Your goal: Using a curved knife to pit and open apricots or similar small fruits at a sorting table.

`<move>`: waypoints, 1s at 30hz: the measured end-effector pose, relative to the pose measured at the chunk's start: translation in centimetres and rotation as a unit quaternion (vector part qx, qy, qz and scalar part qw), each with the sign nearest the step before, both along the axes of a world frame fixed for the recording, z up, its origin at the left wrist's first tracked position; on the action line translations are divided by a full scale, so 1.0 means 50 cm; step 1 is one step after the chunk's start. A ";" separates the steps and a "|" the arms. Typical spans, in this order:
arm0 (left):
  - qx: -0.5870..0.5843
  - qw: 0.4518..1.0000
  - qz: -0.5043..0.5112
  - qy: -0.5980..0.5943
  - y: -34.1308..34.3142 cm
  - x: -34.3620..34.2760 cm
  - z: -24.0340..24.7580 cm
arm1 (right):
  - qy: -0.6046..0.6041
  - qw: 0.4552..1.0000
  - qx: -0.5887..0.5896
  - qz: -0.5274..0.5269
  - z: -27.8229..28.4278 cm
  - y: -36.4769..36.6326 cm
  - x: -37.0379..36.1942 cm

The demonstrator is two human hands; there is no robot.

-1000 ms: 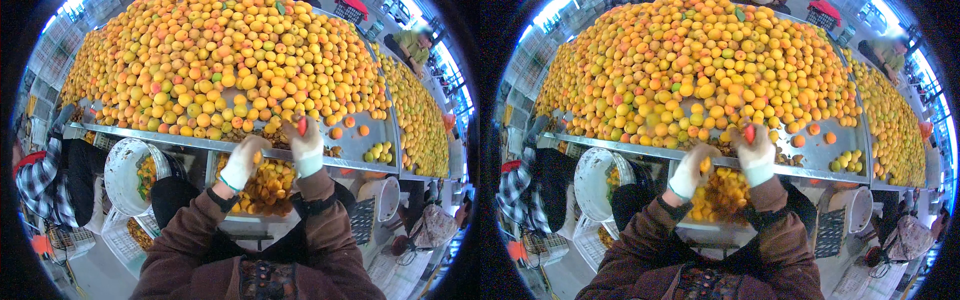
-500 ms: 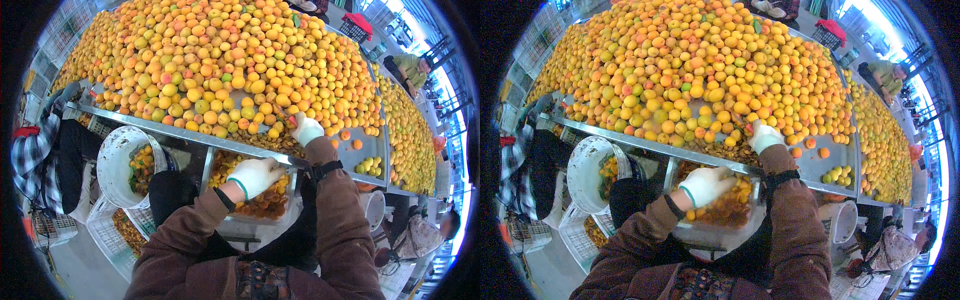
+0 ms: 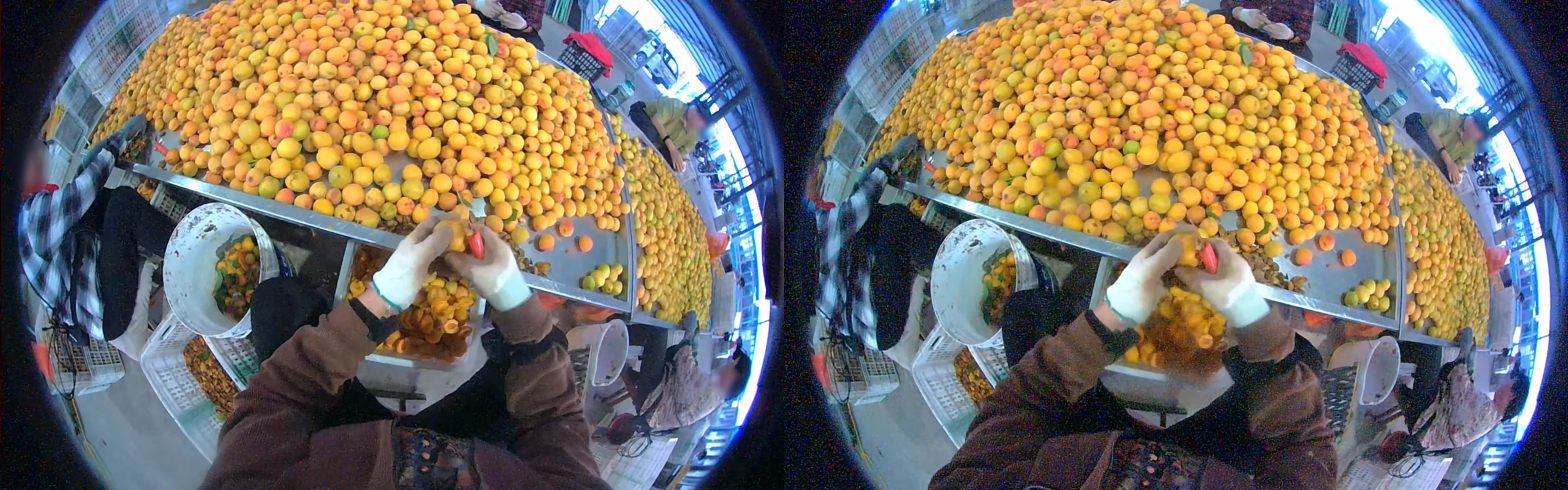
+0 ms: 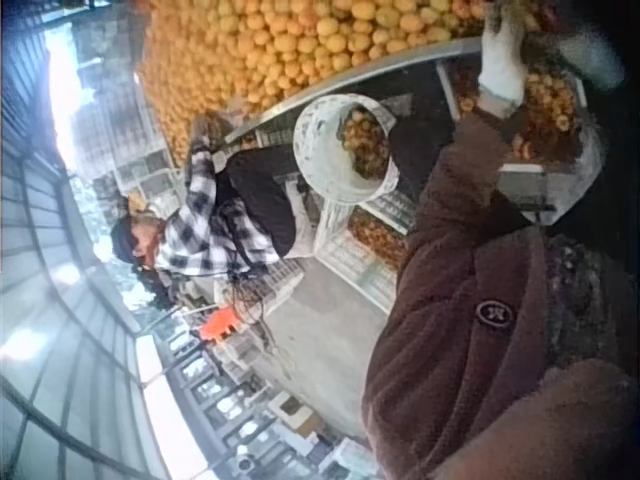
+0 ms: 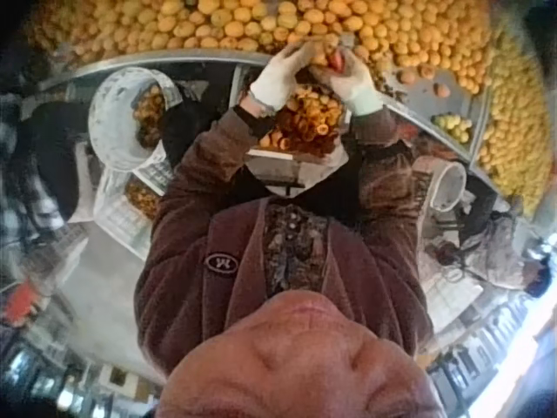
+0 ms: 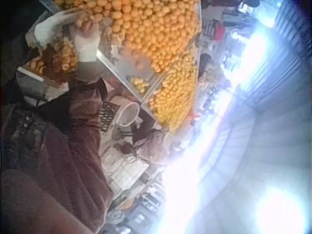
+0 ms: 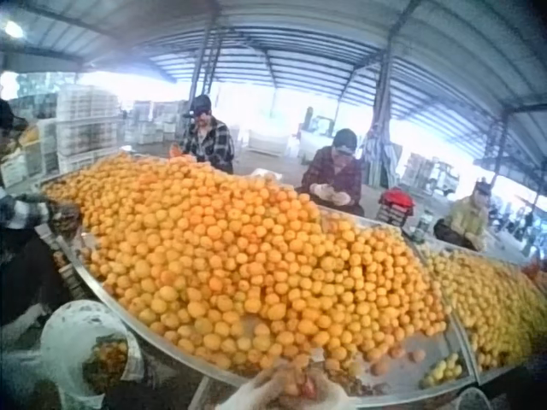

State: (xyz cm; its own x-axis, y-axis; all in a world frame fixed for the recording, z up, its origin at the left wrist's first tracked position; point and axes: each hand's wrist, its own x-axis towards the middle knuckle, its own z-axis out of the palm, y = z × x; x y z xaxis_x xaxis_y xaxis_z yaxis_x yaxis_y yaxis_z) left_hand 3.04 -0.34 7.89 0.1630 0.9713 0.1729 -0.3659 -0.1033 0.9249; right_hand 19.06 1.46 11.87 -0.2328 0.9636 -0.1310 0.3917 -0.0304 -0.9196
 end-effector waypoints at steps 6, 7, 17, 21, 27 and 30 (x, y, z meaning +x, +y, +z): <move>-0.069 0.978 -0.091 -0.177 0.013 -0.009 -0.015 | 0.231 0.971 0.010 -0.059 -0.046 -0.041 0.042; -0.086 0.979 -0.071 -0.171 0.007 -0.005 -0.017 | 0.217 0.974 -0.013 -0.060 -0.040 -0.051 0.040; 0.098 0.961 0.032 0.258 0.008 -0.003 -0.028 | 0.213 0.973 -0.052 -0.074 -0.051 -0.089 -0.004; 0.119 0.948 0.032 0.293 0.012 -0.009 -0.045 | 0.190 0.974 -0.116 -0.045 -0.036 -0.088 0.016; 0.192 0.927 0.075 0.313 0.007 -0.006 -0.022 | 0.221 0.967 -0.090 -0.090 -0.095 -0.094 0.013; 0.126 0.967 0.058 0.215 -0.007 0.001 0.011 | 0.229 0.966 -0.033 -0.112 -0.113 -0.101 -0.013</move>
